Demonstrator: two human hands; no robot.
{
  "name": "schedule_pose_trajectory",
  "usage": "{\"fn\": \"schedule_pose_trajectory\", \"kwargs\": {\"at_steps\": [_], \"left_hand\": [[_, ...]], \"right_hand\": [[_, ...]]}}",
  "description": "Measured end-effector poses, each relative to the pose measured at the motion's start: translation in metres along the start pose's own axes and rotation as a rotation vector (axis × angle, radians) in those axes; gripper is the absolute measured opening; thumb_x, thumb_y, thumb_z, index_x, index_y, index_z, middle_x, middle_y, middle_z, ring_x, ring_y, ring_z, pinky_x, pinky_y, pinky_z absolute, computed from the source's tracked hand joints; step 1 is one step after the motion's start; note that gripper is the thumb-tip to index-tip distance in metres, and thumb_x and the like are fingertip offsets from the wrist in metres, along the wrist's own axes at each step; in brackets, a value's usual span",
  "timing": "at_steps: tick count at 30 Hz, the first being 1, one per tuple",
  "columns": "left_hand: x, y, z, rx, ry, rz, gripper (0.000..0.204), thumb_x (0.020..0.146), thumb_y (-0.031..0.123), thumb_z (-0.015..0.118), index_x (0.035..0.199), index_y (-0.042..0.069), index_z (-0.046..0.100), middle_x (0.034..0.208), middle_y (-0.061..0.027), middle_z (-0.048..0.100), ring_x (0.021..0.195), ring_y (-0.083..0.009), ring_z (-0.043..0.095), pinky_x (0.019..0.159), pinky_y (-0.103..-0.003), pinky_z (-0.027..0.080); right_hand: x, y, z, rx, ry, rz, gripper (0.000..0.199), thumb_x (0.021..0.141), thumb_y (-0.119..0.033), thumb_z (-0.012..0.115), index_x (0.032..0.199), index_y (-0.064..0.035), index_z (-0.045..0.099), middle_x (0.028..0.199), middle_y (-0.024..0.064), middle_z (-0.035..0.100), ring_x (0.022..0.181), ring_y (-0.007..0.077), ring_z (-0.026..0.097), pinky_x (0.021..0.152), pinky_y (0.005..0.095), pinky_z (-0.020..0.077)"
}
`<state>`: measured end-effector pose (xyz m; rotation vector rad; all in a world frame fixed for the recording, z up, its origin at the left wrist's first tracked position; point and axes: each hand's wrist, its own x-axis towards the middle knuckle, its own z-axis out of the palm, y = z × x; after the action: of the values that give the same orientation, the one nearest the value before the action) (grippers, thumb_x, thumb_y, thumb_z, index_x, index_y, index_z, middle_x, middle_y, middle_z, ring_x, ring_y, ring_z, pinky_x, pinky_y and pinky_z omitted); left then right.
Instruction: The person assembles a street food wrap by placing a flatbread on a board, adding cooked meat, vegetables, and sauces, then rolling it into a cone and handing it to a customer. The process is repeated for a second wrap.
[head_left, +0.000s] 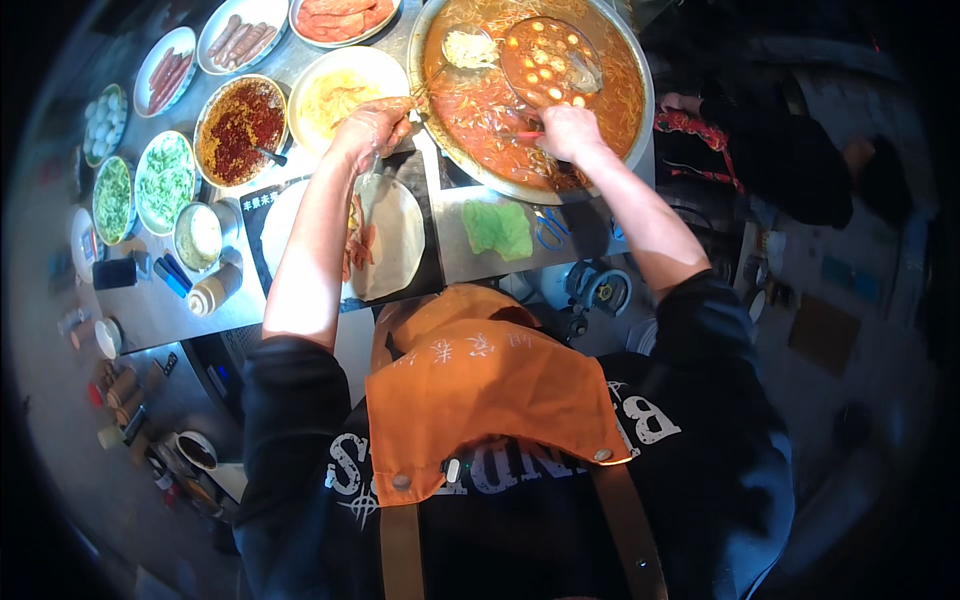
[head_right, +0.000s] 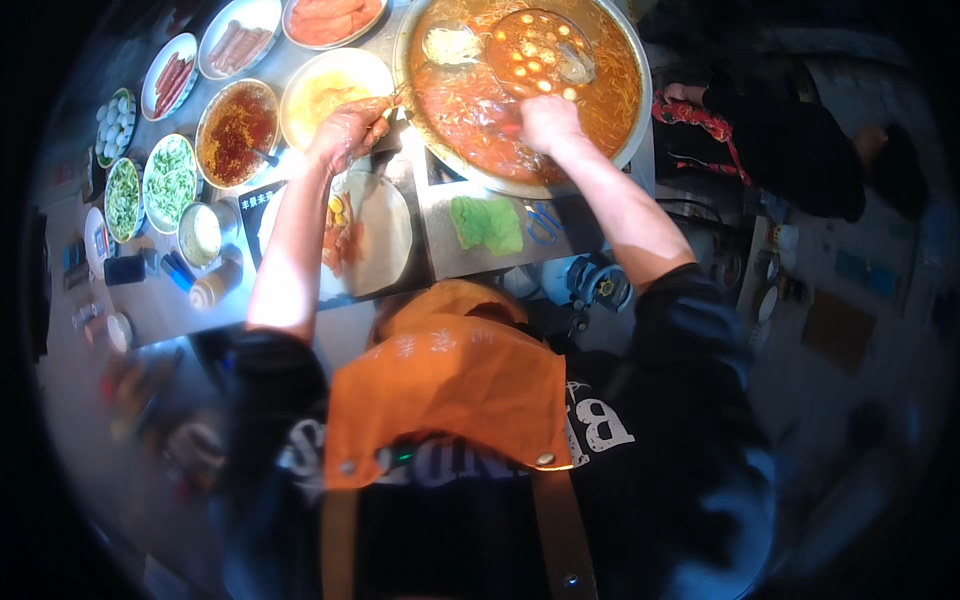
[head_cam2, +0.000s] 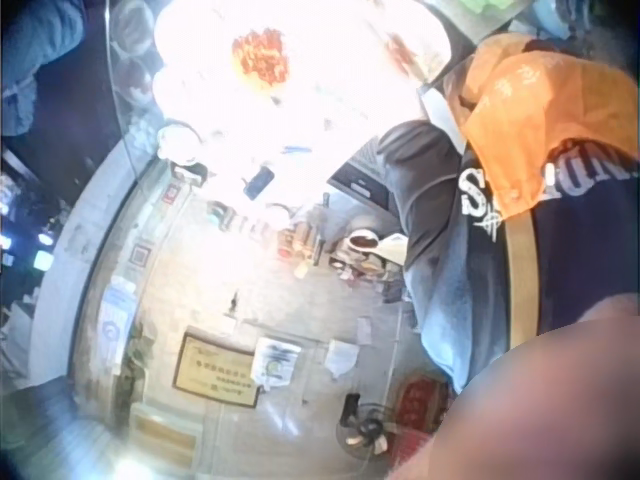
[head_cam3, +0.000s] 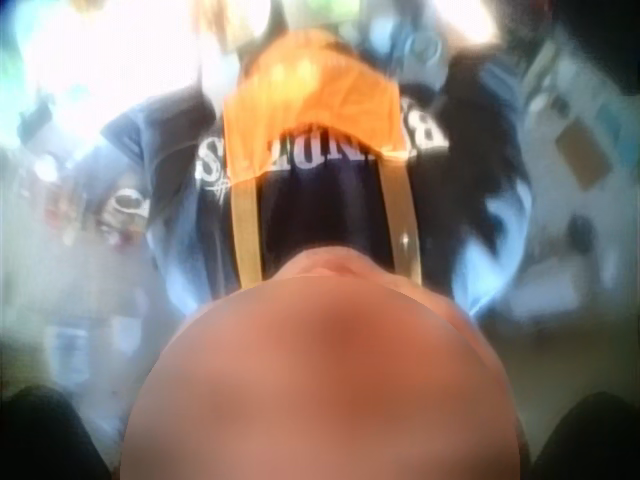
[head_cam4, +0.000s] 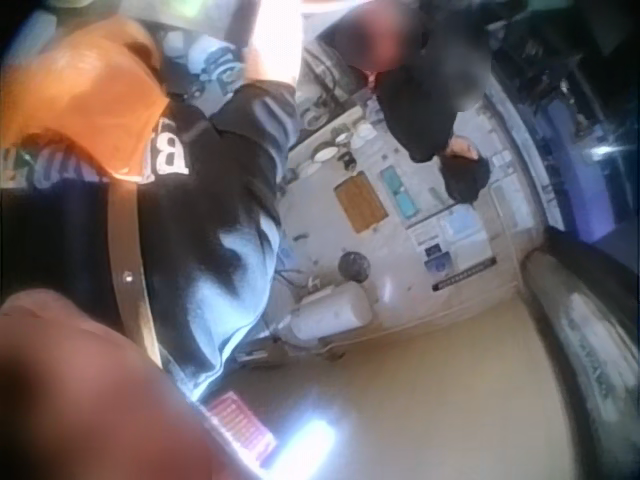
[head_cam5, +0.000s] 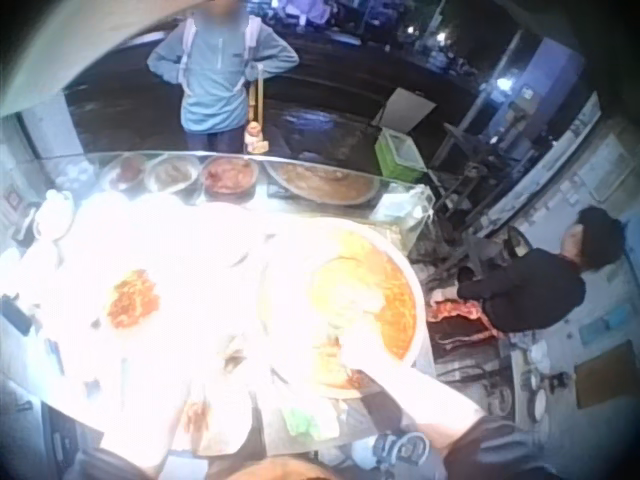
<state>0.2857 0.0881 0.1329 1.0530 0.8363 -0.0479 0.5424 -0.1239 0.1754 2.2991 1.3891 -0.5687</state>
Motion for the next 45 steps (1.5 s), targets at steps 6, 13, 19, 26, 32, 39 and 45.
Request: {"fn": "schedule_pose_trajectory", "kwargs": {"at_steps": [6, 13, 19, 26, 32, 39, 45], "left_hand": [[-0.018, -0.01, 0.01, -0.024, 0.08, -0.005, 0.033, 0.114, 0.025, 0.056, 0.137, 0.009, 0.074, 0.064, 0.0052, 0.05, 0.049, -0.0053, 0.036, 0.045, -0.023, 0.026], [-0.026, -0.028, 0.004, 0.038, 0.139, 0.036, 0.031, 0.113, 0.022, 0.057, 0.134, 0.01, 0.077, 0.062, 0.0049, 0.05, 0.049, -0.0071, 0.035, 0.046, -0.026, 0.027], [-0.029, -0.051, 0.001, -0.057, 0.1, 0.019, 0.033, 0.112, 0.024, 0.058, 0.136, 0.008, 0.074, 0.063, 0.0044, 0.05, 0.05, -0.0077, 0.037, 0.047, -0.026, 0.029], [-0.044, -0.07, 0.019, -0.063, 0.005, 0.09, 0.034, 0.112, 0.027, 0.056, 0.135, 0.007, 0.073, 0.065, 0.0018, 0.053, 0.05, -0.0093, 0.04, 0.047, -0.026, 0.032], [-0.058, -0.076, 0.032, -0.068, 0.043, 0.025, 0.034, 0.112, 0.03, 0.062, 0.132, 0.005, 0.074, 0.063, 0.0023, 0.051, 0.05, -0.0074, 0.04, 0.045, -0.026, 0.032], [-0.06, -0.085, 0.038, -0.183, -0.005, -0.009, 0.033, 0.114, 0.023, 0.054, 0.136, 0.004, 0.071, 0.064, 0.004, 0.046, 0.051, -0.0065, 0.035, 0.044, -0.024, 0.03], [-0.055, -0.091, 0.045, -0.15, -0.025, 0.033, 0.033, 0.114, 0.023, 0.054, 0.135, 0.005, 0.072, 0.064, 0.0043, 0.047, 0.053, -0.0069, 0.036, 0.047, -0.025, 0.032]], "right_hand": [[-0.012, 0.009, 0.01, 0.116, 0.168, 0.019, 0.035, 0.09, -0.038, 0.079, 0.117, -0.0151, 0.081, 0.106, 0.0176, 0.08, 0.105, 0.036, 0.076, 0.094, 0.0503, 0.0598], [-0.076, 0.023, -0.046, 0.212, 0.344, 0.016, 0.041, 0.088, -0.031, 0.083, 0.125, -0.0153, 0.08, 0.102, 0.0157, 0.081, 0.097, 0.0369, 0.078, 0.09, 0.0474, 0.0612], [-0.107, 0.039, -0.085, 0.28, 0.513, -0.017, 0.041, 0.089, -0.033, 0.083, 0.125, -0.015, 0.08, 0.1, 0.0154, 0.081, 0.096, 0.0349, 0.078, 0.088, 0.0454, 0.0624], [-0.071, -0.009, -0.085, 0.263, 0.41, 0.044, 0.045, 0.092, -0.044, 0.081, 0.129, -0.0183, 0.08, 0.108, 0.0158, 0.081, 0.105, 0.0338, 0.078, 0.093, 0.047, 0.0612], [-0.056, -0.027, -0.075, 0.03, 0.192, 0.034, 0.051, 0.091, -0.044, 0.08, 0.135, -0.0186, 0.077, 0.11, 0.0168, 0.08, 0.108, 0.0337, 0.077, 0.095, 0.0485, 0.0611], [-0.08, 0.001, -0.088, 0.061, 0.222, -0.002, 0.05, 0.09, -0.042, 0.08, 0.133, -0.0166, 0.077, 0.115, 0.0181, 0.079, 0.11, 0.0337, 0.077, 0.096, 0.0474, 0.061], [-0.049, -0.024, -0.076, -0.026, 0.105, 0.0, 0.048, 0.095, -0.05, 0.073, 0.121, -0.01, 0.081, 0.113, 0.0181, 0.08, 0.11, 0.0336, 0.077, 0.096, 0.047, 0.061]]}}
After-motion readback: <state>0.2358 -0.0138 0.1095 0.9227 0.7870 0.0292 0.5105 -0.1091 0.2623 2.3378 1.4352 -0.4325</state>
